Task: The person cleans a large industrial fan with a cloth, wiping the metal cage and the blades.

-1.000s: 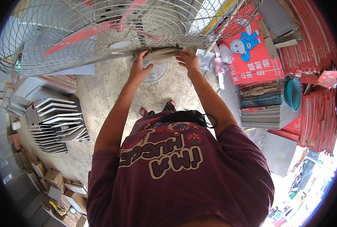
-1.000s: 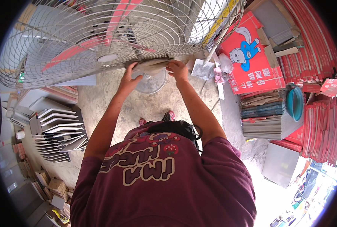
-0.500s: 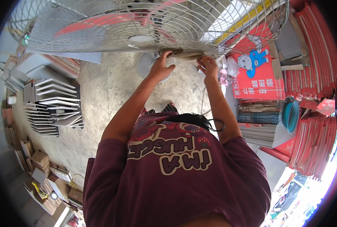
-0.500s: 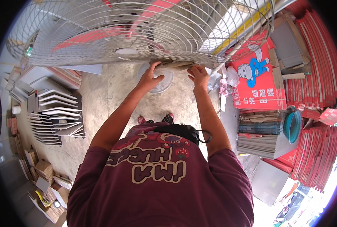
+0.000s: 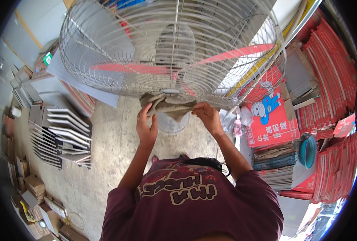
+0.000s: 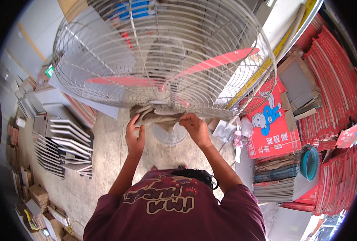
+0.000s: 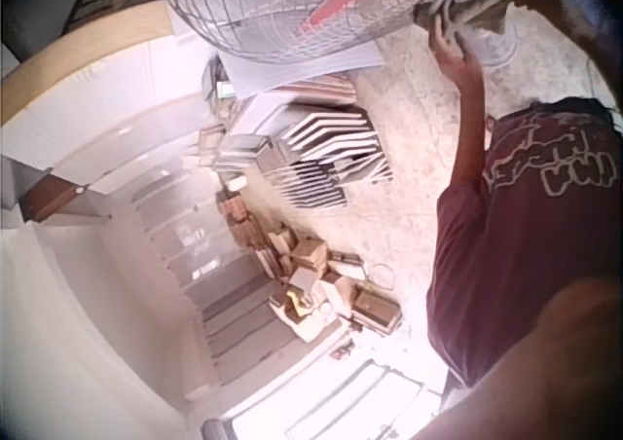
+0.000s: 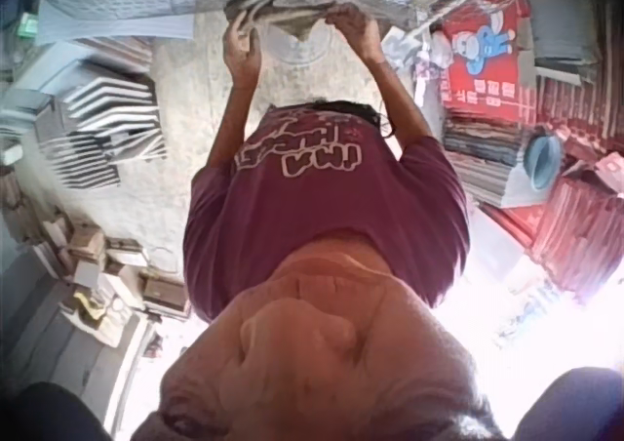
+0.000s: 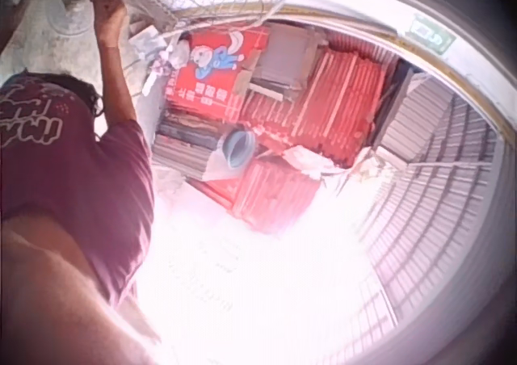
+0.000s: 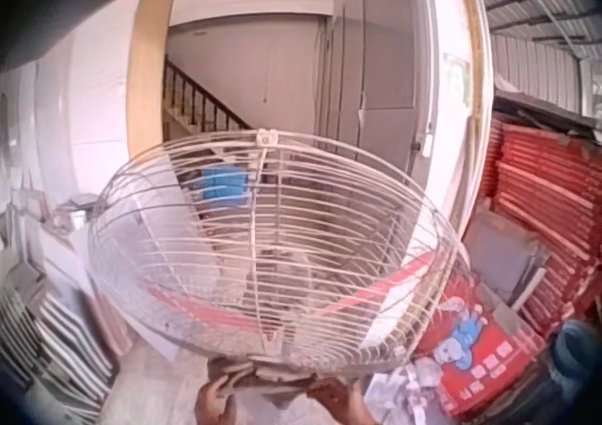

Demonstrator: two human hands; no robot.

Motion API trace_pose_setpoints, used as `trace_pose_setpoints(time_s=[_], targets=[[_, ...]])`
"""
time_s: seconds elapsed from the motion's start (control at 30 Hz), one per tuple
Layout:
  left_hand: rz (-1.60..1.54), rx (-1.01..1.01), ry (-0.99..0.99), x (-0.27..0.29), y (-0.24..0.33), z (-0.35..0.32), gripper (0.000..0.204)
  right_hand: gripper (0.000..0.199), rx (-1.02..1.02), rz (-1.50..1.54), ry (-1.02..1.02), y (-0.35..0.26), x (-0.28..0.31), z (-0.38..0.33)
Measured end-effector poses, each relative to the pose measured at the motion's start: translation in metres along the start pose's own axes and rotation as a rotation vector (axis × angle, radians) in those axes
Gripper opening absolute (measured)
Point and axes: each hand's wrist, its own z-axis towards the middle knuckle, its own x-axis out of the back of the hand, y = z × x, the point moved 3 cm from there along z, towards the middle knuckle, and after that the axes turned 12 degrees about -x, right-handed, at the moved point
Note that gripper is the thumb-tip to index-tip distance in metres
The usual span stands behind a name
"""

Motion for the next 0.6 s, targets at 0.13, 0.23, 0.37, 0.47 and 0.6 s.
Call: trace_pose_setpoints(time_s=[0.13, 0.23, 0.37, 0.47, 0.6], targets=[[0.059, -0.15, 0.145, 0.032, 0.046, 0.034, 0.039, 0.019, 0.275, -0.119, 0.093, -0.083, -0.007, -0.033], [0.091, -0.277, 0.207, 0.055, 0.07, 0.063, 0.034, 0.02, 0.554, -0.241, 0.215, -0.14, -0.01, -0.052], [0.161, -0.451, 0.188, 0.08, 0.097, 0.093, 0.032, 0.021, 0.772, -0.316, 0.344, -0.194, -0.011, -0.074], [0.198, -0.512, 0.132, 0.088, 0.108, 0.1, 0.031, 0.023, 0.932, -0.441, 0.45, -0.212, -0.007, -0.083], [-0.12, -0.334, 0.058, 0.084, 0.104, 0.096, 0.02, 0.023, 1.063, -0.553, 0.524, -0.226, -0.011, -0.09]])
